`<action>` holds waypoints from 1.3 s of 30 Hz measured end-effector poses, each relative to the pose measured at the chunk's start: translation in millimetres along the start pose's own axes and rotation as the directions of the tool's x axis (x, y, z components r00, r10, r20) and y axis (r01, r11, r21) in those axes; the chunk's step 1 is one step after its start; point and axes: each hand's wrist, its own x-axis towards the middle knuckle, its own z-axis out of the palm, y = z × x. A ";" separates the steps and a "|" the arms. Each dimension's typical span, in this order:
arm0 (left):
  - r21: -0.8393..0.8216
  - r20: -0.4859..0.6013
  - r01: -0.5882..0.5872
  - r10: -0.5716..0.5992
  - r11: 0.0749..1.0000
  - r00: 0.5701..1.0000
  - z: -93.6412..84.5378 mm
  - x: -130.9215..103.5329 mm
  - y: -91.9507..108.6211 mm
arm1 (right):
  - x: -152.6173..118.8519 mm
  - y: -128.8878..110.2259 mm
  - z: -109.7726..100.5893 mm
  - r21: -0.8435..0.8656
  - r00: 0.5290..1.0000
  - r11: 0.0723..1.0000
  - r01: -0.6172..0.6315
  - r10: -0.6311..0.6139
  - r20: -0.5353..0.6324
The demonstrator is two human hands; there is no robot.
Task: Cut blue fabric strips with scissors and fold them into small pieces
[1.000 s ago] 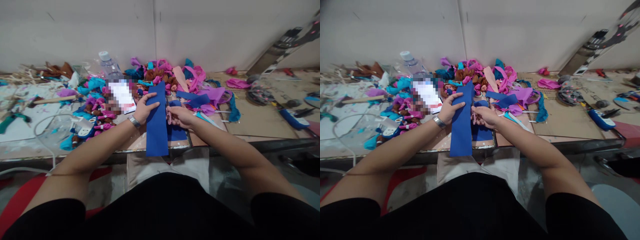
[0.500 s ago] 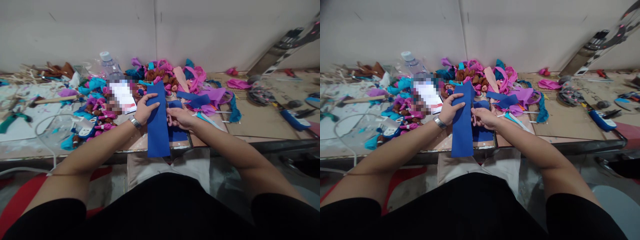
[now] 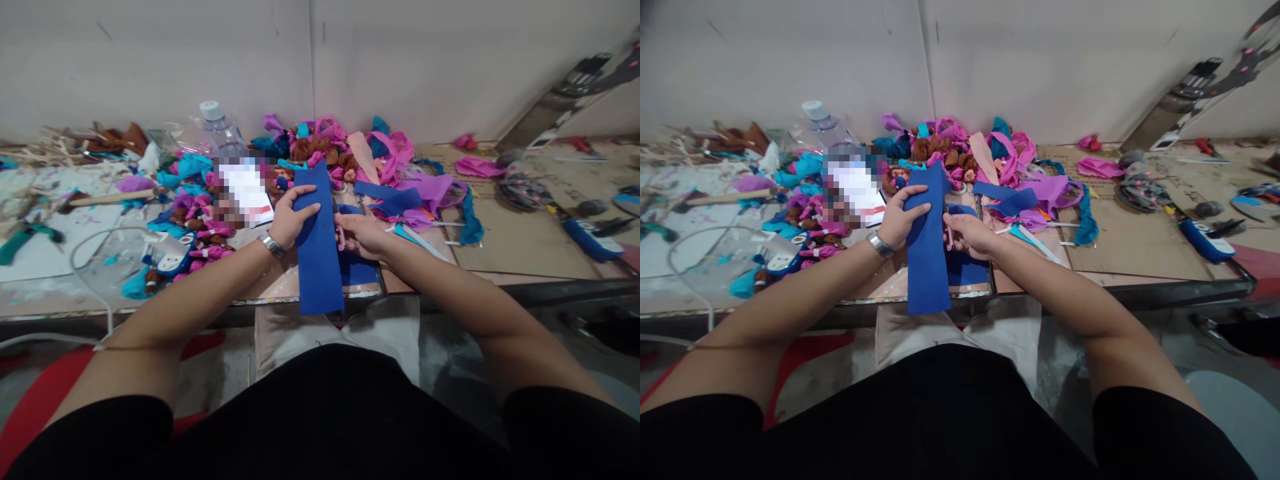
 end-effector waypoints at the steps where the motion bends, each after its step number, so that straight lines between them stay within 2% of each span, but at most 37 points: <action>1: -0.002 -0.001 0.002 -0.002 1.000 1.000 -0.2 -0.2 0.5 | -0.1 -0.1 0.0 0.014 1.000 1.000 0.001 -0.001 -0.001; 10: 0.069 0.020 -0.065 0.064 0.996 0.998 -1.1 -3.0 6.9 | 0.0 1.7 -1.5 0.053 1.000 0.999 0.010 -0.011 0.023; 16: 0.073 -0.012 -0.075 0.076 0.994 0.997 -2.7 -0.5 4.2 | -0.5 2.8 0.4 0.021 0.999 1.000 -0.009 0.008 0.034; 23: 0.105 0.014 -0.116 0.115 0.988 0.993 -3.6 -0.1 2.1 | -1.9 0.7 2.7 0.011 1.000 1.000 -0.020 0.019 0.021; 32: 0.092 0.035 -0.121 0.118 0.988 0.992 -5.3 0.6 0.2 | -2.3 1.2 3.5 0.090 1.000 0.996 -0.018 0.017 0.005; 39: 0.087 0.010 -0.115 0.114 0.990 0.993 -5.1 1.4 0.6 | -1.7 1.2 3.1 0.038 1.000 0.999 -0.025 0.025 0.007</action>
